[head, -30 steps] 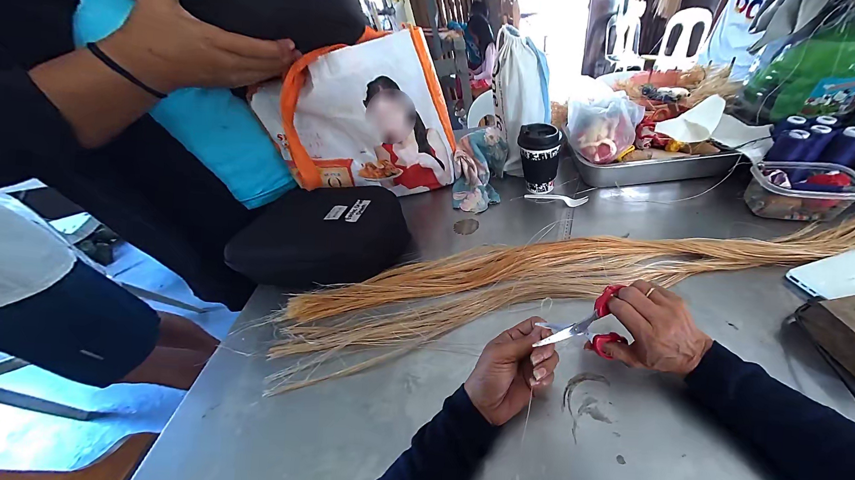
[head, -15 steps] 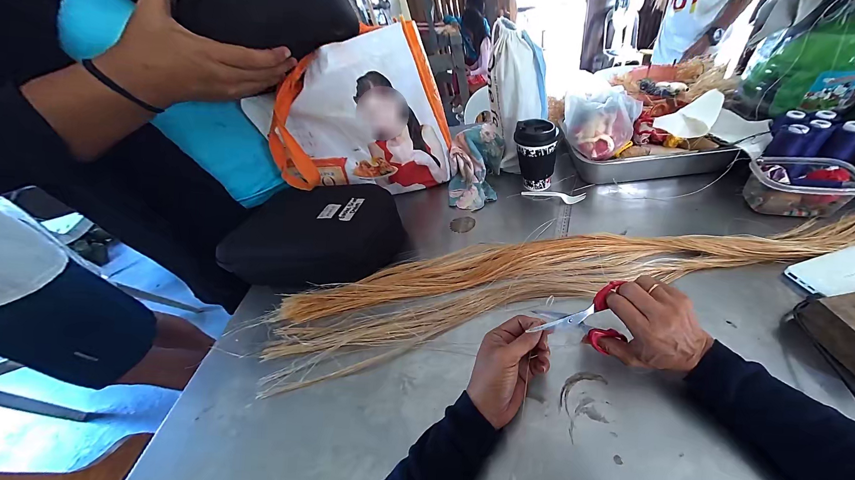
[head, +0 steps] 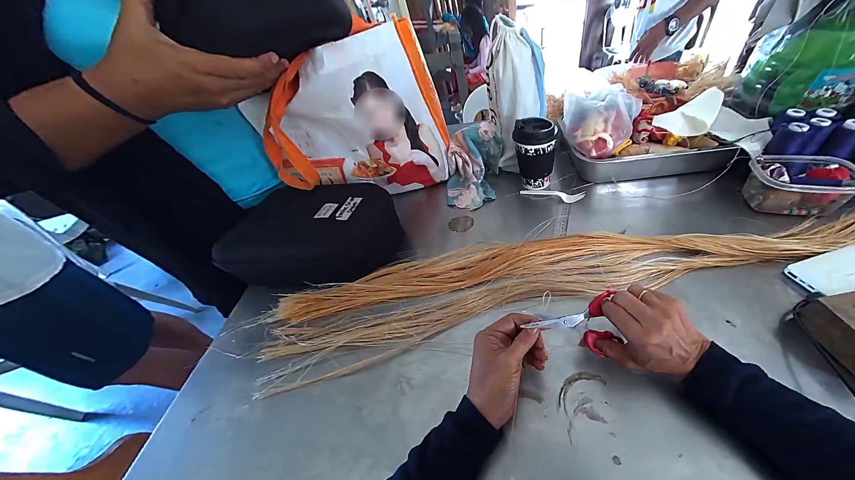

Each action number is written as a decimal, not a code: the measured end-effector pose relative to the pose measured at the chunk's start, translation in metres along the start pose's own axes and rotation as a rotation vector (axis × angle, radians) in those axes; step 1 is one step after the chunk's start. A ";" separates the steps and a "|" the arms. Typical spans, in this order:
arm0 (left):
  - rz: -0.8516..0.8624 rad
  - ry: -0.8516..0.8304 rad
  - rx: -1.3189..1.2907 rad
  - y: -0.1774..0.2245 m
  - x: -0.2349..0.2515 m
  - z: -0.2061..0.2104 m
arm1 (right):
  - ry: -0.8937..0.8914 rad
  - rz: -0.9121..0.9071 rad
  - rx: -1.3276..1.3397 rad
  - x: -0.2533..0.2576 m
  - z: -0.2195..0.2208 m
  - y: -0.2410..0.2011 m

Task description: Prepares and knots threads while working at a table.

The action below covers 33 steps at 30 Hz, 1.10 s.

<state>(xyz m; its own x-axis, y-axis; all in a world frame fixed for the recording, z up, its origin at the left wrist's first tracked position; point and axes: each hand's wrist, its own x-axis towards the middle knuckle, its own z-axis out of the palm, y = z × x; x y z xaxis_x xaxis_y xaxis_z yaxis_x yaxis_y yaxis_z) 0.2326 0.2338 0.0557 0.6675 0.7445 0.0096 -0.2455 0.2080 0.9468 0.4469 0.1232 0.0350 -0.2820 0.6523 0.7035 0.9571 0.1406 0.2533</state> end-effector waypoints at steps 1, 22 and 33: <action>0.016 -0.001 0.010 -0.001 0.001 -0.001 | -0.003 0.001 0.003 0.000 0.000 0.000; 0.047 -0.009 0.044 -0.004 0.003 -0.004 | -0.034 0.046 0.121 -0.003 0.004 -0.005; -0.068 -0.026 -0.028 0.002 0.007 -0.005 | -0.232 0.735 0.546 0.003 -0.040 0.026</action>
<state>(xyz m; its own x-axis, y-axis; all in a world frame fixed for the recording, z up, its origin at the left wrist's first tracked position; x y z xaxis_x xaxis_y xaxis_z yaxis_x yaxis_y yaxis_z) 0.2328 0.2426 0.0558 0.7011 0.7116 -0.0455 -0.2187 0.2754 0.9361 0.4683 0.0989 0.0709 0.3683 0.8398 0.3988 0.8053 -0.0739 -0.5882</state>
